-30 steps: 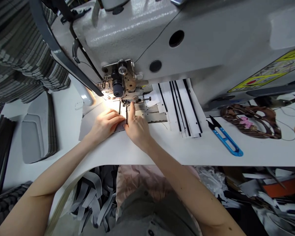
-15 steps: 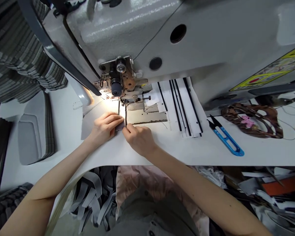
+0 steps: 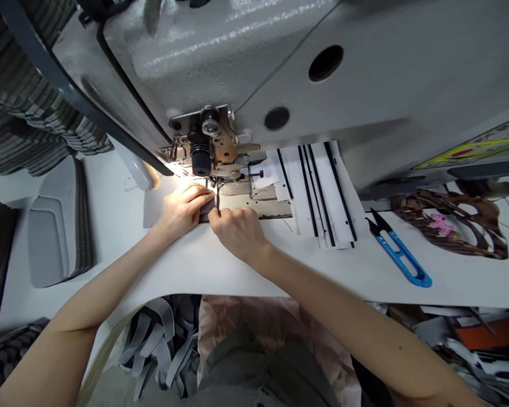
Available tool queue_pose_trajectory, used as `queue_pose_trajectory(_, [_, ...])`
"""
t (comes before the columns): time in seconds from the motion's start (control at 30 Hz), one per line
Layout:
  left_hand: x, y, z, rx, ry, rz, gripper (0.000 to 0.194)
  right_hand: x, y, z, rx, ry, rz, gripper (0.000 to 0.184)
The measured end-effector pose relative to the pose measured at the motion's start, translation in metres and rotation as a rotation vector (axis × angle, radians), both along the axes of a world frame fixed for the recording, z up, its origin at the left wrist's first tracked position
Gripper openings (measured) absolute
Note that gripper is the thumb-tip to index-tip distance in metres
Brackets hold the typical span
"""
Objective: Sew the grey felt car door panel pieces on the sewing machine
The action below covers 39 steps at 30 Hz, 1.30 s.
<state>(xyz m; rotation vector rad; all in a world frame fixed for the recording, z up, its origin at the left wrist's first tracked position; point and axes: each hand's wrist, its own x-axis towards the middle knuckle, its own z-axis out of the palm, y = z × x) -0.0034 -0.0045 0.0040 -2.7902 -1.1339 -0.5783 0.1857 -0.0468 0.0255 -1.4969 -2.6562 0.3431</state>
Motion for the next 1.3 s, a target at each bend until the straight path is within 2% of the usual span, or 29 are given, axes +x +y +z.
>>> queue_pose_trajectory(0.2, [-0.002,0.003,0.001,0.103,-0.041,0.004,0.028,-0.003,0.015,0.001,-0.031,-0.024,-0.028,0.039])
queue_pose_trajectory(0.3, [-0.006,-0.003,0.001,0.067,-0.072,-0.018,0.024,-0.004,0.02,0.0,-0.018,-0.023,-0.036,0.045])
queue_pose_trajectory(0.47, [-0.015,0.001,-0.005,-0.015,-0.112,-0.016,0.032,-0.005,0.022,-0.004,0.013,-0.023,-0.027,0.053])
queue_pose_trajectory(0.67, [-0.017,0.016,-0.013,0.001,-0.119,0.046,0.029,-0.005,0.015,-0.011,0.028,0.024,-0.033,0.049])
queue_pose_trajectory(0.93, [-0.013,0.02,-0.021,-0.025,-0.165,0.134,0.033,-0.004,0.013,-0.017,0.068,0.054,-0.045,0.047])
queue_pose_trajectory(1.13, [-0.01,0.022,-0.02,0.036,-0.182,0.119,0.028,-0.003,0.012,-0.017,0.072,0.05,-0.056,0.045])
queue_pose_trajectory(1.3, [-0.008,0.021,-0.018,0.021,-0.161,0.142,0.028,-0.003,0.01,-0.016,0.079,0.056,-0.059,0.044])
